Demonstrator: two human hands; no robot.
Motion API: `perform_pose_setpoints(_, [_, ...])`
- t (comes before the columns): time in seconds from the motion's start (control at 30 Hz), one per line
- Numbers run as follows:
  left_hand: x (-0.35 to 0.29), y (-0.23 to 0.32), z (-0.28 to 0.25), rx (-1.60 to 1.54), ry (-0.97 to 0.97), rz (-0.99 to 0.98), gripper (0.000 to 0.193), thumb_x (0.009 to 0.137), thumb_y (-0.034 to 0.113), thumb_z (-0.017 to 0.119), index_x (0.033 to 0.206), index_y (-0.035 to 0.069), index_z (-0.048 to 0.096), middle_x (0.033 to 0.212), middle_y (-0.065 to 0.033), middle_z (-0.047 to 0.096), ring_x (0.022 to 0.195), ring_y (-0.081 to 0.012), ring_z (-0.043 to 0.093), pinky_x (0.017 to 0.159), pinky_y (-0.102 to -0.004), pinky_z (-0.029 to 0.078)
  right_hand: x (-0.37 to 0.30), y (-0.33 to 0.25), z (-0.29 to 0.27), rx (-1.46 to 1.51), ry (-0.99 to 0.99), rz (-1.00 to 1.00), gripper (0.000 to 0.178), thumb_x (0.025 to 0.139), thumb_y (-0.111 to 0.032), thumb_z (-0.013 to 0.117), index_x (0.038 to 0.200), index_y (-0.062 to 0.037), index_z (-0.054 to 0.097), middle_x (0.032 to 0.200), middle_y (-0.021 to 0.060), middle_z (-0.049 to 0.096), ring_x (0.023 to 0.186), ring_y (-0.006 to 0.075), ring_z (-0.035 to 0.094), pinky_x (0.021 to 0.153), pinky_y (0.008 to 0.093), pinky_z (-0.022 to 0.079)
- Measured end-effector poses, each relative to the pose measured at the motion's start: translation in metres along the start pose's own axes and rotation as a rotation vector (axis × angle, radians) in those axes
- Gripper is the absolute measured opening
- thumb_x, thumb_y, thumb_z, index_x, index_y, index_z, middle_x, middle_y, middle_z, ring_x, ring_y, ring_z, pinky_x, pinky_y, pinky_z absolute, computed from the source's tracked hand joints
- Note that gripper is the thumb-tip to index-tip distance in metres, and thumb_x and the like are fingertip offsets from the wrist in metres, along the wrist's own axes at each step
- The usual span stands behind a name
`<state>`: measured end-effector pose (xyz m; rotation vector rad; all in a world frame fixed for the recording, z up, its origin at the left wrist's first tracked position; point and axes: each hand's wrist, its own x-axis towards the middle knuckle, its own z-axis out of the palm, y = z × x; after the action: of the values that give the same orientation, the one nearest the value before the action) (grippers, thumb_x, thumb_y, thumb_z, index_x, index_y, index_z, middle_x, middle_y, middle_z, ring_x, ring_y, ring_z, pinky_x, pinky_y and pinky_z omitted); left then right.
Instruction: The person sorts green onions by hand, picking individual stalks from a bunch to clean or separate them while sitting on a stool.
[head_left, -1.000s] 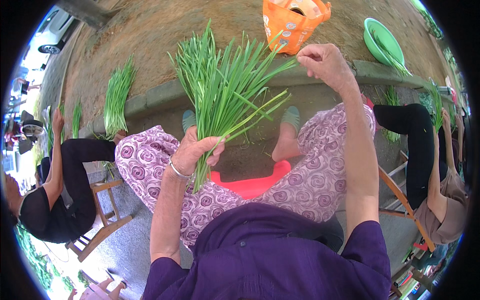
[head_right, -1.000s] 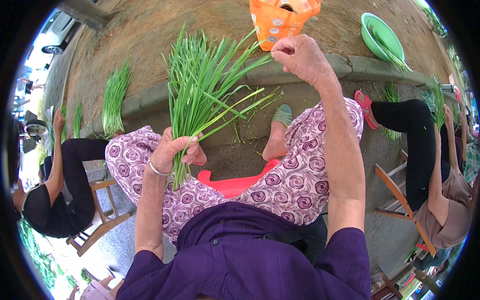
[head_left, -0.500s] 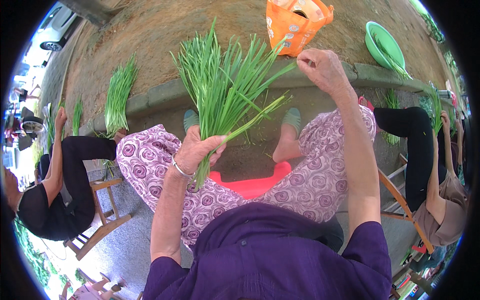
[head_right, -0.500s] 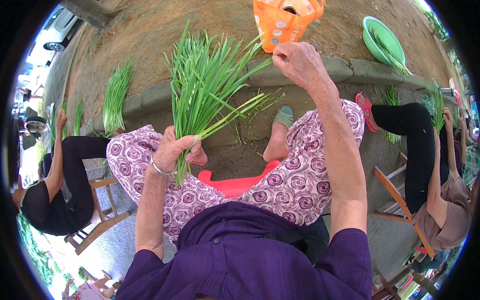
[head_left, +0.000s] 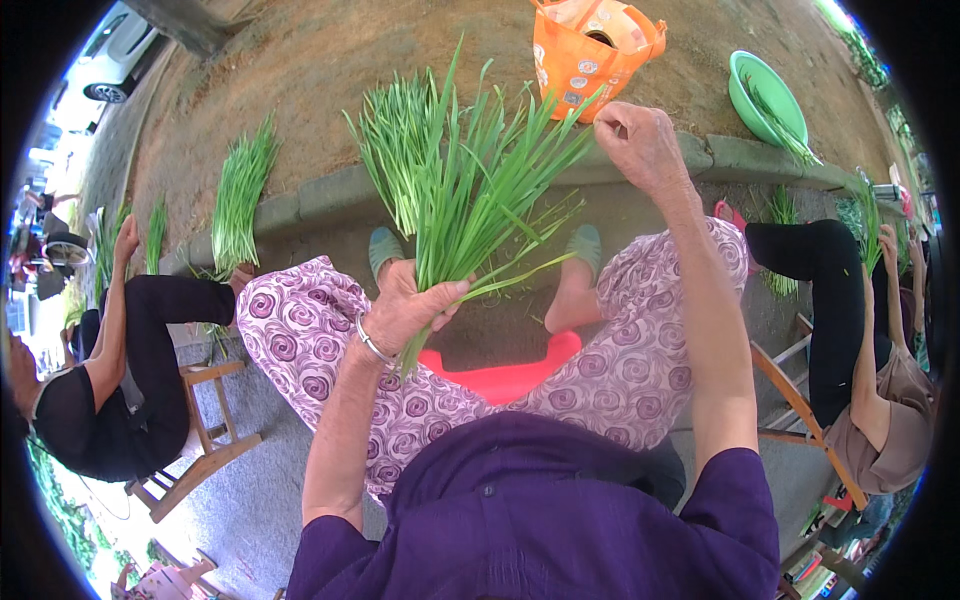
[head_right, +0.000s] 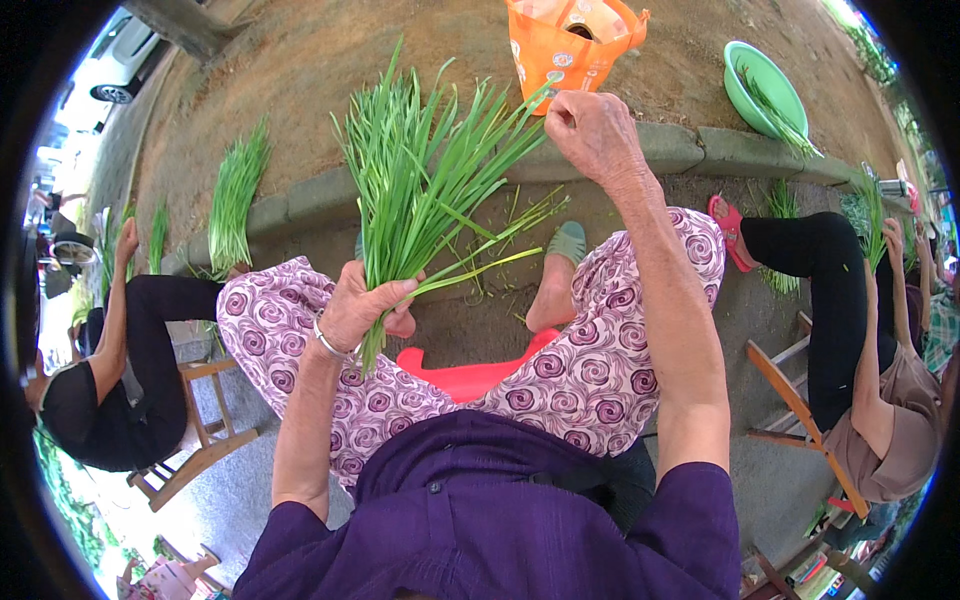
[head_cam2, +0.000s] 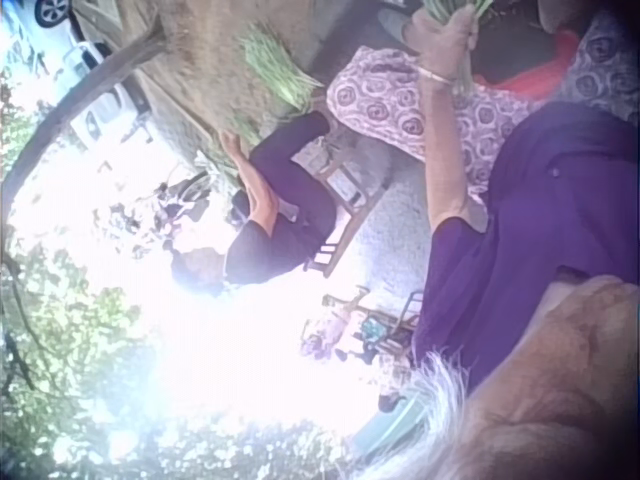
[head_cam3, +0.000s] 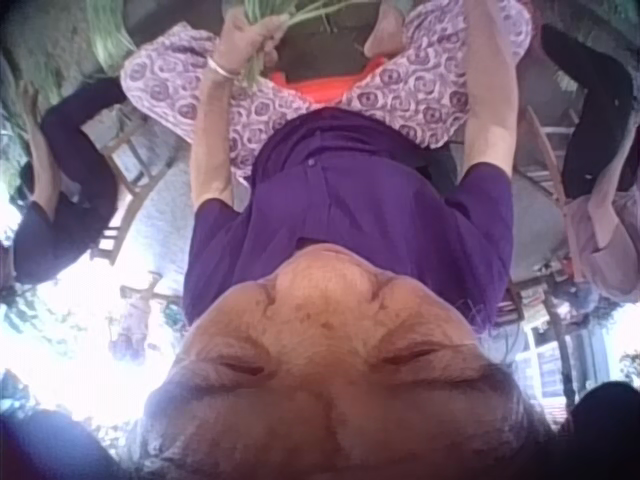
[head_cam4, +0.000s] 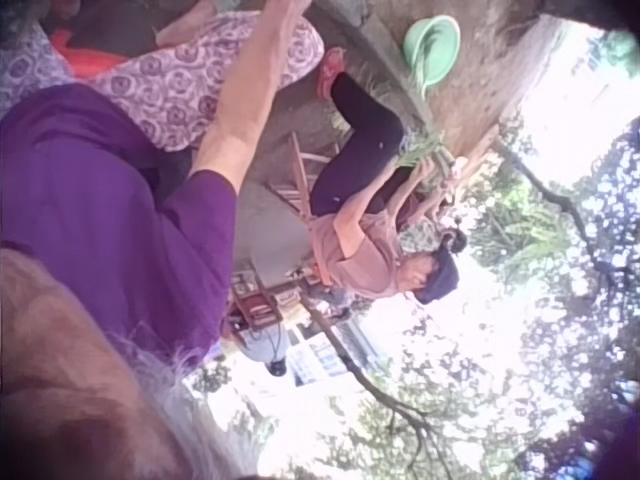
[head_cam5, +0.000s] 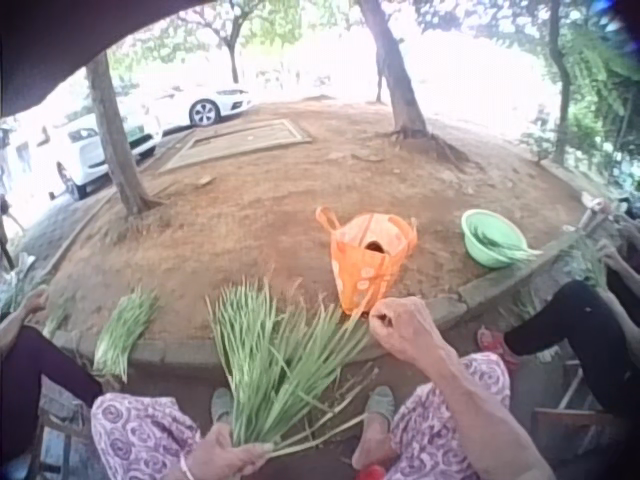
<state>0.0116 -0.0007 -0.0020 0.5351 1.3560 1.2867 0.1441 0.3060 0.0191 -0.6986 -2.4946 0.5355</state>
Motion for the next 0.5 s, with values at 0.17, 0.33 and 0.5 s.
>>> perform_pose_setpoints(0.17, [-0.001,-0.002,-0.001,0.060,0.008,0.015,0.022,0.088,0.011,0.065,0.099,-0.006,0.060,0.057,-0.0006,0.047,0.047,-0.0079,0.044,0.045,-0.0258,0.040,0.005,0.007,-0.004,0.060,0.091,0.091,0.016,0.077,-0.016,0.057,0.074,-0.0010,0.063,0.069,0.0175,0.063,0.068,0.0315,0.064,0.063,0.0403,0.048])
perform_pose_setpoints(0.33, [0.000,-0.001,-0.001,0.089,0.021,0.035,0.022,0.087,0.012,0.065,0.099,-0.007,0.061,0.056,-0.0001,0.047,0.047,-0.0077,0.044,0.045,-0.0258,0.041,0.005,0.023,-0.010,0.044,0.094,0.262,0.022,0.078,-0.021,0.057,0.078,-0.0008,0.066,0.071,0.0169,0.065,0.069,0.0309,0.065,0.065,0.0406,0.049])
perform_pose_setpoints(0.5, [-0.001,-0.003,-0.002,0.078,0.024,0.038,0.022,0.087,0.012,0.065,0.099,-0.007,0.060,0.055,0.0000,0.047,0.047,-0.0078,0.045,0.045,-0.0260,0.042,0.004,0.025,-0.025,-0.050,-0.098,0.401,0.029,0.079,-0.028,0.055,0.080,-0.0024,0.068,0.075,0.0172,0.066,0.071,0.0315,0.066,0.070,0.0408,0.050])
